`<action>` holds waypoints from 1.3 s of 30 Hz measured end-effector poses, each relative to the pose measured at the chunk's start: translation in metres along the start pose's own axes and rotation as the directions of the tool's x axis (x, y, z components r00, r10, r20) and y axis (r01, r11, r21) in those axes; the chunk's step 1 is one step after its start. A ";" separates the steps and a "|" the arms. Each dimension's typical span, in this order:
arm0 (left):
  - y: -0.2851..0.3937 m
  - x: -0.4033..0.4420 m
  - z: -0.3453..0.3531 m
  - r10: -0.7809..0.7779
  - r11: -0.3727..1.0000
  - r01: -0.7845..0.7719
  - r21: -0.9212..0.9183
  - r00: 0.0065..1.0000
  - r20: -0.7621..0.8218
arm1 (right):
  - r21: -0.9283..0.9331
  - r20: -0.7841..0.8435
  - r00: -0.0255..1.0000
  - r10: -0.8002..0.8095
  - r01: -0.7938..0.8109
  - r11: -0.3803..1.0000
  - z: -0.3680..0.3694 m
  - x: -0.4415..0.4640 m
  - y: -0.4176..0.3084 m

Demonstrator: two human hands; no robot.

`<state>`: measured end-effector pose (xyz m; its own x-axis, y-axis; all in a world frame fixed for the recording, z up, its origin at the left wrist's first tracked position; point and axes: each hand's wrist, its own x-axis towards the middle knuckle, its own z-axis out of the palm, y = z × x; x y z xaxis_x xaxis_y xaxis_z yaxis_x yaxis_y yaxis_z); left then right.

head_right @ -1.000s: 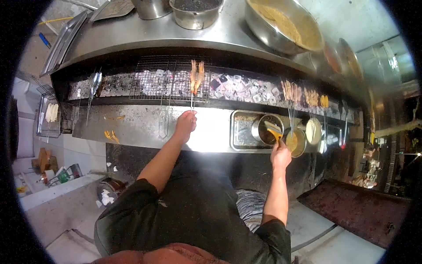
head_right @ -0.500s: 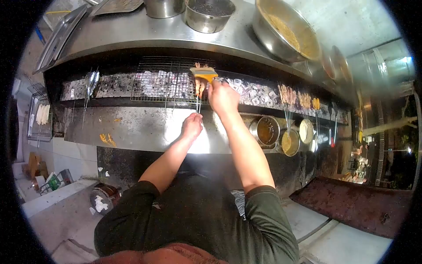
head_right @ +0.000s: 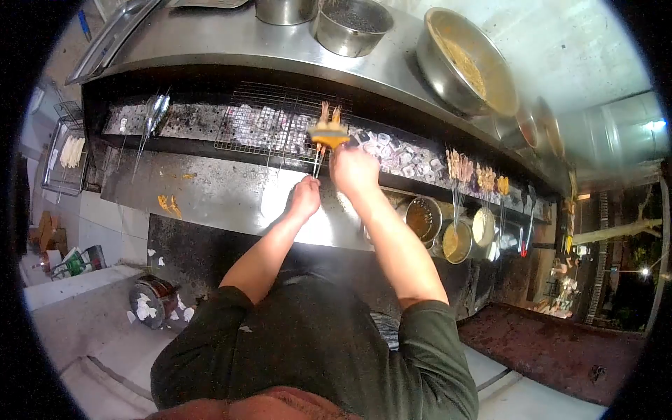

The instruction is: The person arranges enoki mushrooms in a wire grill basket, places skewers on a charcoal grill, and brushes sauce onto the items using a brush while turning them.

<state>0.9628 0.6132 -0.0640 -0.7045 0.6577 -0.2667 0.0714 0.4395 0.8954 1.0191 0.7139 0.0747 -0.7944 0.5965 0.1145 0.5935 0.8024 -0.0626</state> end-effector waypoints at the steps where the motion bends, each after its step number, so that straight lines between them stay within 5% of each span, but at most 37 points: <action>1: 0.005 -0.005 -0.004 0.016 0.998 -0.015 0.055 1.000 -0.007 | 0.004 0.006 1.000 -0.029 0.029 1.000 -0.004 -0.015 -0.001; 9: 0.004 -0.012 0.003 0.141 0.903 -0.104 0.417 0.988 -0.059 | 0.045 -0.067 0.998 -0.015 0.018 0.999 -0.047 -0.009 0.023; 12: 0.003 -0.010 0.010 0.082 0.900 -0.029 0.434 0.991 -0.102 | -0.020 -0.091 0.991 -0.102 0.101 0.995 -0.017 0.005 0.026; 15: 0.001 -0.007 0.010 0.072 0.887 -0.019 0.461 0.993 -0.097 | 0.047 0.059 0.982 -0.181 0.178 0.983 -0.016 -0.018 0.024; 18: -0.004 -0.004 0.008 0.126 0.934 -0.107 0.342 0.991 -0.034 | -0.014 -0.045 0.987 -0.154 0.154 0.988 -0.051 -0.029 0.037; 21: -0.033 0.011 0.018 0.134 0.954 -0.079 -0.288 0.975 0.175 | 0.026 -0.248 0.968 -0.047 0.056 0.998 -0.072 -0.014 0.061; 23: 0.016 -0.012 -0.007 0.005 0.609 0.361 -0.706 0.888 0.459 | 0.045 -0.311 0.950 -0.017 0.032 0.998 -0.068 0.009 0.068; 26: 0.002 -0.003 -0.012 0.055 0.341 0.543 -0.767 0.803 0.593 | 0.043 -0.191 0.980 0.059 -0.052 0.998 -0.033 0.037 0.064; 29: -0.022 0.007 -0.006 0.074 0.237 0.593 -0.770 0.779 0.623 | -0.010 -0.085 0.996 -0.038 0.038 0.999 0.014 0.036 0.050; 35: -0.010 -0.001 -0.013 0.030 0.244 0.611 -0.753 0.771 0.636 | -0.005 -0.012 0.987 -0.158 0.158 0.987 -0.013 -0.031 0.026; 39: -0.004 -0.001 -0.015 -0.033 0.322 0.588 -0.742 0.790 0.612 | -0.097 0.023 0.999 -0.048 0.050 0.994 -0.051 -0.008 0.023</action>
<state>0.9528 0.6014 -0.0617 -0.1268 0.8798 -0.4582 -0.9153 0.0742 0.3958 1.0458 0.7264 0.1233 -0.8246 0.5578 0.0949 0.5630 0.8255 0.0396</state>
